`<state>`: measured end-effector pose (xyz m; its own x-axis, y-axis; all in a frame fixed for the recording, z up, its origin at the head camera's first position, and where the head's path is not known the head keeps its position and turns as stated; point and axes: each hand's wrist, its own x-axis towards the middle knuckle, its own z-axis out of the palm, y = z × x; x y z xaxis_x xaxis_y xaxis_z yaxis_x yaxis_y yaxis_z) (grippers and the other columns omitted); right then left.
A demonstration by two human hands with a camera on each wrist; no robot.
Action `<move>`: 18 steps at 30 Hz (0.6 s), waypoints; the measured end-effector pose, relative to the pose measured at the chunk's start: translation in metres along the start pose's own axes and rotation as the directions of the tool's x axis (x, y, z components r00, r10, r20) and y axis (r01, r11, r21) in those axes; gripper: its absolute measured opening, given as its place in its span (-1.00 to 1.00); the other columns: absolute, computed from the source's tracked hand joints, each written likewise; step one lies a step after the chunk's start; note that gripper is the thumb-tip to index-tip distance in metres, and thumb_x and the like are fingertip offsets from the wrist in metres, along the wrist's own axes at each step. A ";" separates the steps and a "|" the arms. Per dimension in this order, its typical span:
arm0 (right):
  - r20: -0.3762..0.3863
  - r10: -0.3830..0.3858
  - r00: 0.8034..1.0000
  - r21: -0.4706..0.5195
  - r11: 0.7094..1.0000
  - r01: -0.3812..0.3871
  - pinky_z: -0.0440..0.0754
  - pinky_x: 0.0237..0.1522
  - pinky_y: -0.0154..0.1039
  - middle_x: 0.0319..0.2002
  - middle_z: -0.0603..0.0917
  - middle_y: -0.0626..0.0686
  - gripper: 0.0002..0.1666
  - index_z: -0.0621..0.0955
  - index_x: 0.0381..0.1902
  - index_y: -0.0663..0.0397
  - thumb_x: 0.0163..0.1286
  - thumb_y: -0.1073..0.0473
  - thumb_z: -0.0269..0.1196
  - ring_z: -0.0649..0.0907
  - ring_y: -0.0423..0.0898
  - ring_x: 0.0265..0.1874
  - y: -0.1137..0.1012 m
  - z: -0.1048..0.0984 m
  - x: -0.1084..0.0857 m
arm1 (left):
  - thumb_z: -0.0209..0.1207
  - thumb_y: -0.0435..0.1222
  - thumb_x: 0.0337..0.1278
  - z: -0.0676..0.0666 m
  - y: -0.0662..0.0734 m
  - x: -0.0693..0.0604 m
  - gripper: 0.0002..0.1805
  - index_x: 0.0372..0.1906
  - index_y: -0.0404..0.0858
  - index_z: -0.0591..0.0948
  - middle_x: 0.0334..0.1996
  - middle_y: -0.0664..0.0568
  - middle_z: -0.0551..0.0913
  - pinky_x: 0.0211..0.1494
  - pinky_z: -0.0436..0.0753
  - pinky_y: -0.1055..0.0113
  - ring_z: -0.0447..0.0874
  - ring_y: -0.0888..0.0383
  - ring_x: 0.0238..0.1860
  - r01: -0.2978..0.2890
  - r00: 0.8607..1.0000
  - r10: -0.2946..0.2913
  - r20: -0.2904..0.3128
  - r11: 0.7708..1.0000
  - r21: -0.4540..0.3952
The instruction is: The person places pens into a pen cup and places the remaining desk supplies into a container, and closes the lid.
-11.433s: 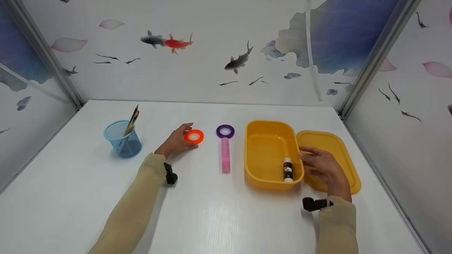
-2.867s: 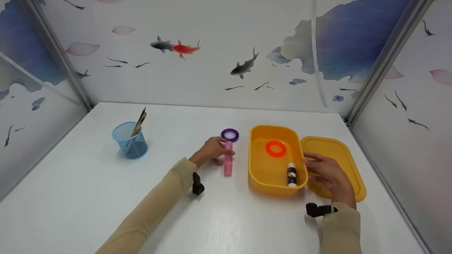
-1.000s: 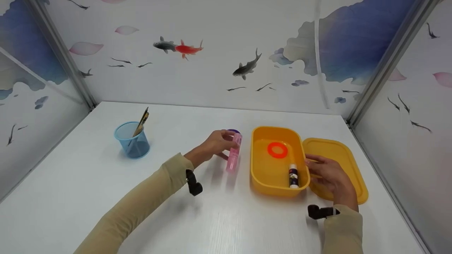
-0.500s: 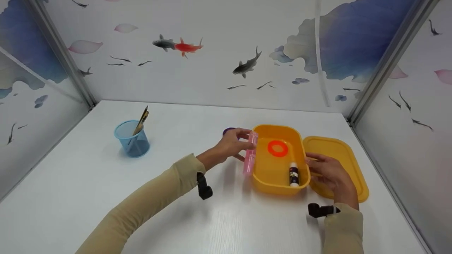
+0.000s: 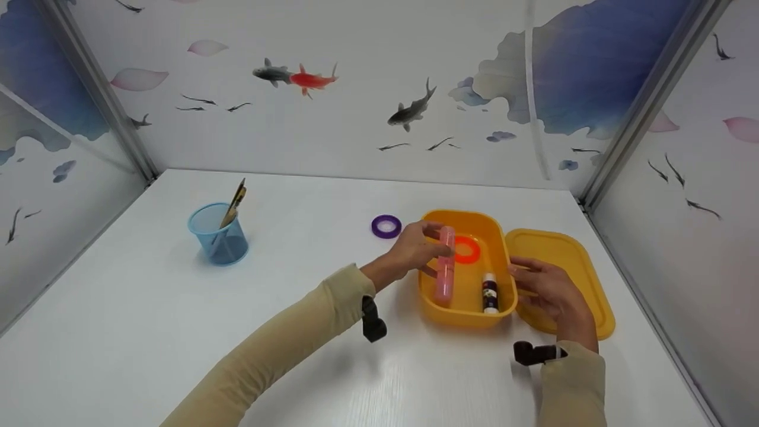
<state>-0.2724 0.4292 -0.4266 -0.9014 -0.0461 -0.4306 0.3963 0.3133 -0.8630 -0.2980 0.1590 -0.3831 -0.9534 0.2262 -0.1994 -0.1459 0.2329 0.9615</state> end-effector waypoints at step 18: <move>-0.041 -0.016 0.999 -0.062 0.998 0.013 0.69 0.03 -0.39 -0.15 0.57 -0.49 0.09 0.11 0.59 -0.01 0.31 -0.35 0.24 0.66 -0.34 -0.11 0.001 0.002 0.000 | 0.43 -0.32 0.07 0.031 -0.010 0.002 -0.40 0.23 -0.11 0.49 -0.01 0.05 0.63 -0.51 0.75 0.35 0.70 0.19 -0.44 0.055 0.996 -0.041 -0.074 0.981 0.189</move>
<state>-0.2715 0.4275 -0.4281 -0.9140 -0.0122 -0.4056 0.3726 0.3704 -0.8508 -0.2901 0.1868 -0.3989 -0.9636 0.1457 -0.2244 -0.1453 0.4191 0.8962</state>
